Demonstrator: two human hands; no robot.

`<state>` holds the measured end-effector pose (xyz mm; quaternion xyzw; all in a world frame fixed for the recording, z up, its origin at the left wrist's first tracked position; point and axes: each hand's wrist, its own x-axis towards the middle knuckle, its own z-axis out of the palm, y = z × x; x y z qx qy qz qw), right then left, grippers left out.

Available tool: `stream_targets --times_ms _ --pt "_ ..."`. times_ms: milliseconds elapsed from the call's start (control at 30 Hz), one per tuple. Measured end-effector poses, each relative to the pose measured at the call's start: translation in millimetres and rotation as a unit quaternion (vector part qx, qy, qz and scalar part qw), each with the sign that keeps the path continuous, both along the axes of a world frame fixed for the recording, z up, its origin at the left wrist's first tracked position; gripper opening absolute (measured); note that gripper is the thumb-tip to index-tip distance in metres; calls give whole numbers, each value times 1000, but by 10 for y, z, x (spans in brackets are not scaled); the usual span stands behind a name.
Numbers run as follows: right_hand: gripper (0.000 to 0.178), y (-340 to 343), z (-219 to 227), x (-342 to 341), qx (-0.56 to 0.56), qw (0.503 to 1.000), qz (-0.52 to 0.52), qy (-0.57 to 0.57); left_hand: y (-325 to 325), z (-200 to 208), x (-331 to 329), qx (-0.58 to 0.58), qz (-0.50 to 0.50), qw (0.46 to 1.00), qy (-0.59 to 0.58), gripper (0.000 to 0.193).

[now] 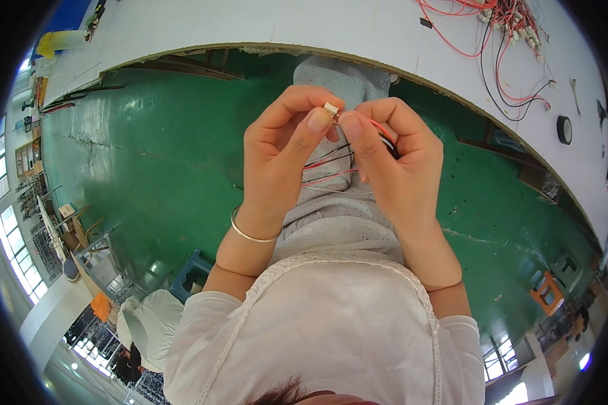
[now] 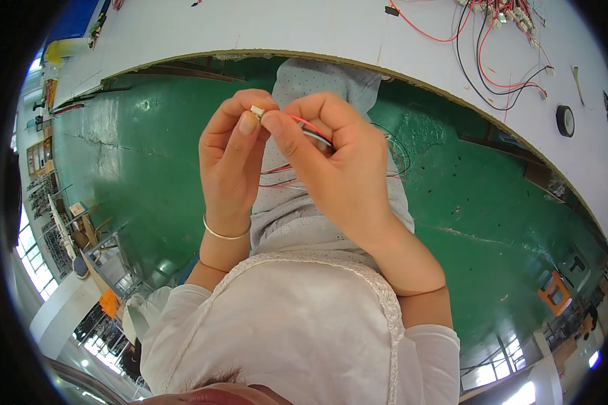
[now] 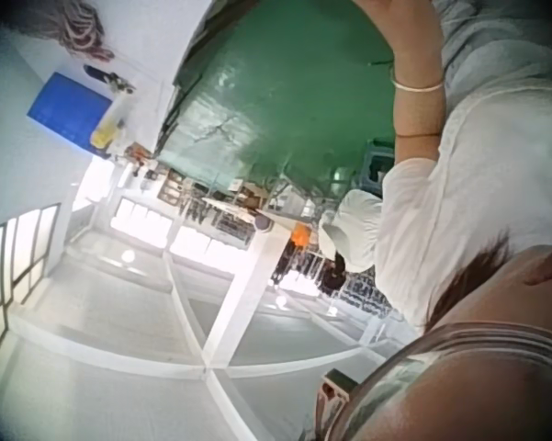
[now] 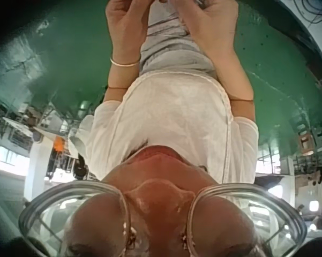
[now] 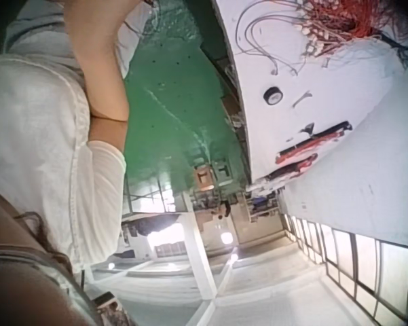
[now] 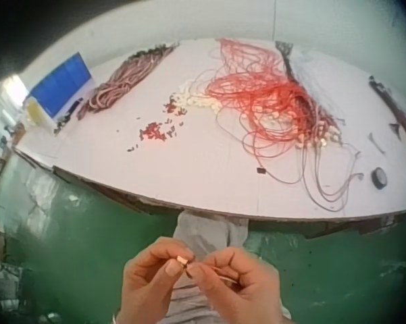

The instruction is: The recorder is assembling electrical wire harnesses by wrapping them with black tape and attaching small white plastic connectors.

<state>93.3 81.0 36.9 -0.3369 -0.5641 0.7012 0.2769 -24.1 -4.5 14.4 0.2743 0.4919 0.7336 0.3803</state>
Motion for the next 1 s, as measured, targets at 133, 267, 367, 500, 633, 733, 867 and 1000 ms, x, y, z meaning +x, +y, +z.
stream_targets --times_ms 133,267,367,500,633,733,867,1000 --pt "17 116 21 41 -86 995 47 12 -18 6 -32 0 -45 998 -46 16" --pt "19 107 33 35 -92 994 49 21 -13 12 -23 -13 -49 998 -44 16" --pt "20 66 29 18 -66 997 18 23 -9 41 -1 0 -39 998 -50 16" --pt "22 70 6 39 -77 995 18 65 -20 35 -28 5 -58 994 -91 14" --pt "23 93 -5 45 -98 992 35 68 -37 39 -18 -1 -64 989 -131 12" --pt "23 81 18 17 -105 993 42 44 -6 59 -14 -2 -61 988 -140 13" --pt "23 69 -13 34 -117 990 52 63 -17 44 -63 12 -58 992 -113 14" --pt "19 42 -24 37 -157 980 62 104 -33 88 -54 -1 -42 992 -115 16"
